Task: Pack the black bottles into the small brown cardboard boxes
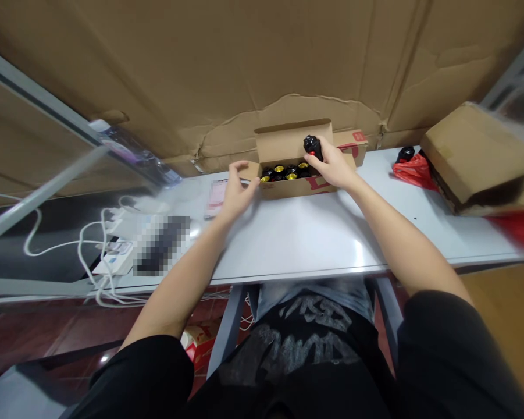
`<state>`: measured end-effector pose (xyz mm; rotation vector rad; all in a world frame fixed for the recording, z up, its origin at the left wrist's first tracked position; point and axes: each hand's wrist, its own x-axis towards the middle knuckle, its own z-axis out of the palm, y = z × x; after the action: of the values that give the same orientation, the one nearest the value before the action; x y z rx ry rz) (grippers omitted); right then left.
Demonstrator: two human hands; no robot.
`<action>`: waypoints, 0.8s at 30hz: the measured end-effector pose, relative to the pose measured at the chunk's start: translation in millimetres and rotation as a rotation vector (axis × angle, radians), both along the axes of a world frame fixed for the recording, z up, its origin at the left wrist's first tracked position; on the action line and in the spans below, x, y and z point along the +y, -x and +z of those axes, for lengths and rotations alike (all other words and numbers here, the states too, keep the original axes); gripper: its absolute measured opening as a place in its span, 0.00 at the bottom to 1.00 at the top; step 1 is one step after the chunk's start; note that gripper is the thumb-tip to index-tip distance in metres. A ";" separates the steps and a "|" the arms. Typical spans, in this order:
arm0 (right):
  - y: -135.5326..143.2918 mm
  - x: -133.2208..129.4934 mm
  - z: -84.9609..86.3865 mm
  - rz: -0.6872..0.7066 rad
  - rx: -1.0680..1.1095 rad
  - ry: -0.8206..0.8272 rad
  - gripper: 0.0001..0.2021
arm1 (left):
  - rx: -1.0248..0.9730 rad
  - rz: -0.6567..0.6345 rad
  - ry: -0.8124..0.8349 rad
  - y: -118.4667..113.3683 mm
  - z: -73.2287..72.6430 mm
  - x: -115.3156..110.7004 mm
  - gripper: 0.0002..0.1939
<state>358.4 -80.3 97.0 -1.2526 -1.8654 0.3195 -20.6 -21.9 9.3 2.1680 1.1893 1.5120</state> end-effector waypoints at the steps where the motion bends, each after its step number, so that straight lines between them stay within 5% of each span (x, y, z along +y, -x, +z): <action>1: 0.0 -0.5 0.1 0.007 0.003 -0.006 0.33 | 0.015 -0.022 -0.030 -0.6 -0.1 -0.8 0.41; 7: -2.5 2.4 -0.1 0.099 -0.013 -0.011 0.45 | 0.017 -0.088 -0.014 -7.0 5.7 -6.0 0.59; 24: -5.9 10.1 -7.4 0.118 0.023 -0.012 0.53 | -0.049 -0.122 0.089 -15.6 6.2 -8.4 0.59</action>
<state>364.3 -70.2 89.6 -1.1285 -1.9230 0.3840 -5.0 -30.3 15.5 2.0929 1.0673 1.4267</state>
